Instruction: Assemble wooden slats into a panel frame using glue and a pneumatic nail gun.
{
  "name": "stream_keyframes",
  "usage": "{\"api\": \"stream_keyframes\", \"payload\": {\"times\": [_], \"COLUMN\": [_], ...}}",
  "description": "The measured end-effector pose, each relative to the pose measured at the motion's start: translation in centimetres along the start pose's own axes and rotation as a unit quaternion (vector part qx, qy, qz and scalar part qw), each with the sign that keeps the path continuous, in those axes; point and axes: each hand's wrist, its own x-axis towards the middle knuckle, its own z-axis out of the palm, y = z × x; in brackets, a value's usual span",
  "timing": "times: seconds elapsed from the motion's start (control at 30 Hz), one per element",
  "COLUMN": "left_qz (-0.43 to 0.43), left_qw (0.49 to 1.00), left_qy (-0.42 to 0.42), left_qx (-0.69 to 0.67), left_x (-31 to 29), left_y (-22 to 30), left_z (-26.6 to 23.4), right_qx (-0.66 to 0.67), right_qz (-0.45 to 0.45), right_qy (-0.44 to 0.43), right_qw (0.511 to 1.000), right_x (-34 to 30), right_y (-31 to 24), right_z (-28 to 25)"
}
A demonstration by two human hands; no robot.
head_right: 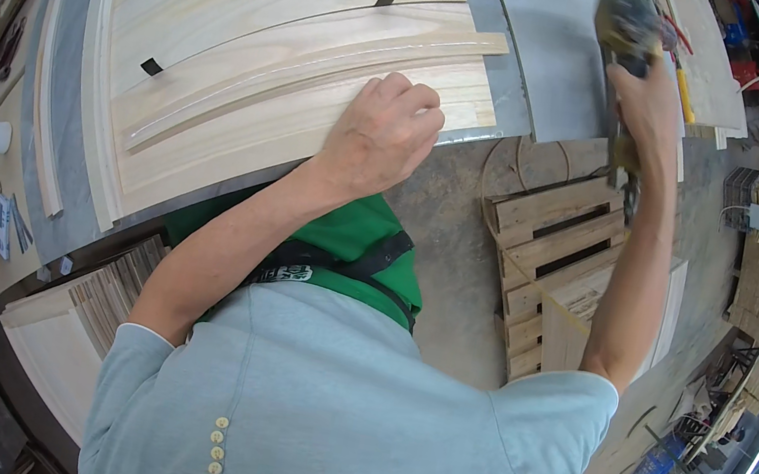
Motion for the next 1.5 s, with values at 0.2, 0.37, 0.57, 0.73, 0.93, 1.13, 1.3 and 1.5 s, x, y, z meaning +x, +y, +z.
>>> {"api": "stream_keyframes", "payload": {"times": [0.2,0.37,0.57,0.73,0.93,1.13,1.3,1.5], "left_qz": [-0.021,0.007,-0.013,-0.026,-0.035,-0.034,-0.032,-0.016], "left_qw": [0.999,1.000,1.000,0.999,0.998,0.999,0.998,0.999], "left_qy": [-0.036,0.006,-0.020,-0.035,-0.043,-0.035,-0.044,-0.019], "left_qx": [-0.006,-0.015,0.006,0.021,0.013,0.015,0.015,0.022], "left_x": [0.1,0.1,0.0,0.0,0.0,0.0,0.4,0.0], "left_y": [0.2,-0.2,-0.1,0.2,0.2,0.2,0.2,-0.3], "left_z": [-0.4,-0.3,-0.4,-0.8,-0.5,-0.3,-0.4,-0.6], "right_qx": [0.163,0.169,0.125,0.115,0.133,0.113,0.041,0.141], "right_qz": [0.058,0.065,0.050,0.030,0.041,0.004,-0.011,0.046], "right_qy": [-0.097,-0.154,-0.183,-0.182,-0.190,-0.183,-0.181,-0.171], "right_qw": [0.980,0.971,0.974,0.976,0.972,0.977,0.983,0.974], "right_x": [-7.8,-12.1,-13.5,-13.7,-13.8,-13.8,-13.6,-14.9], "right_y": [-1.9,-4.8,-5.7,-5.7,-5.2,-5.0,-5.7,-6.3], "right_z": [-4.1,-2.6,-1.8,-1.7,-1.6,-1.2,-1.3,-3.5]}}
